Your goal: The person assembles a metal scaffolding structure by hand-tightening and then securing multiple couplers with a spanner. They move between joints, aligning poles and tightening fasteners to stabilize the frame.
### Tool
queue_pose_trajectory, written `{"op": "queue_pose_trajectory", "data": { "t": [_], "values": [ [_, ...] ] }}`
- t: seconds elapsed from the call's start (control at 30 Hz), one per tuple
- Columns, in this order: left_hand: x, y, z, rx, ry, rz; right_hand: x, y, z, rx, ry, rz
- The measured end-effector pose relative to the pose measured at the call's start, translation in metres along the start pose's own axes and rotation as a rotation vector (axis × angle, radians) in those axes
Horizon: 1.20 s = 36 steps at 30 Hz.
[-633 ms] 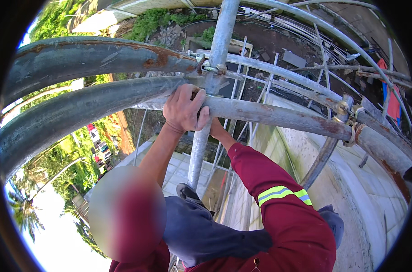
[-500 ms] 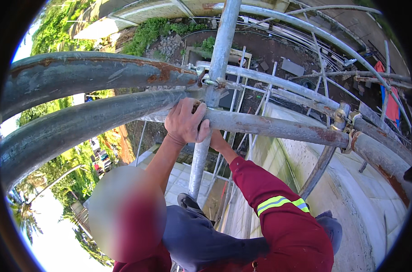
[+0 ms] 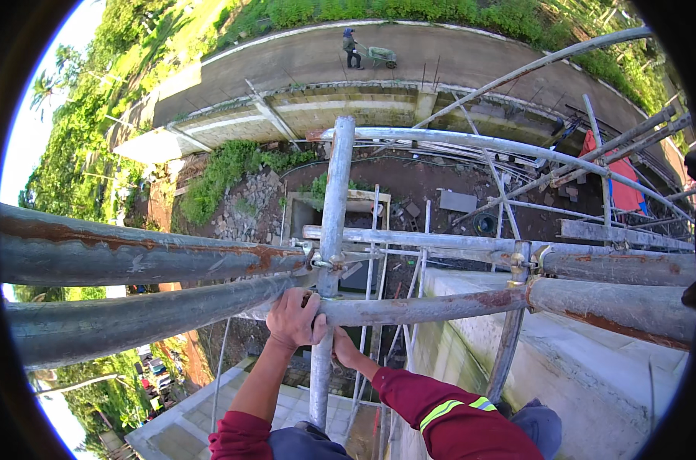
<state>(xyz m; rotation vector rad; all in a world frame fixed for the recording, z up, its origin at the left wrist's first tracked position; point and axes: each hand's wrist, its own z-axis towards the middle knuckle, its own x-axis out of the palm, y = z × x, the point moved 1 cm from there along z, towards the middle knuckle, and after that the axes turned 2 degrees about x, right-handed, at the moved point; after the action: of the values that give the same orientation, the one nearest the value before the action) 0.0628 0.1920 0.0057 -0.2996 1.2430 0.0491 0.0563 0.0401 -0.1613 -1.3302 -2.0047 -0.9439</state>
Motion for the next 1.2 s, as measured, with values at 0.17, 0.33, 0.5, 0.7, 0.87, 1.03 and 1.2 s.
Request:
{"op": "queue_pose_trajectory", "data": {
  "t": [0.17, 0.33, 0.5, 0.7, 0.87, 1.03, 1.2],
  "values": [
    [0.012, -0.007, 0.008, 0.006, 0.002, -0.041, -0.036, 0.044, -0.01, 0.202, 0.106, -0.318],
    [0.0, -0.001, -0.003, 0.001, -0.041, 0.001, -0.007, 0.119, -0.026, 0.155, 0.248, -0.813],
    [0.006, -0.006, 0.002, -0.008, 0.018, -0.018, -0.032, 0.077, -0.023, 0.122, -0.079, -0.786],
    [0.002, -0.005, 0.008, -0.021, 0.023, -0.034, -0.073, 0.033, -0.032, 0.28, -0.462, -0.561],
    [0.0, -0.002, -0.002, -0.026, -0.039, -0.07, -0.094, 0.091, -0.081, -0.004, 0.088, -2.057],
    [-0.028, -0.002, -0.052, -0.027, -0.323, -0.043, -0.001, 0.196, -0.207, 0.133, -0.179, -1.936],
    [-0.059, 0.062, -0.056, -0.228, 0.132, 0.208, 0.101, 0.252, -0.201, -0.49, -0.096, -1.952]
  ]
}}
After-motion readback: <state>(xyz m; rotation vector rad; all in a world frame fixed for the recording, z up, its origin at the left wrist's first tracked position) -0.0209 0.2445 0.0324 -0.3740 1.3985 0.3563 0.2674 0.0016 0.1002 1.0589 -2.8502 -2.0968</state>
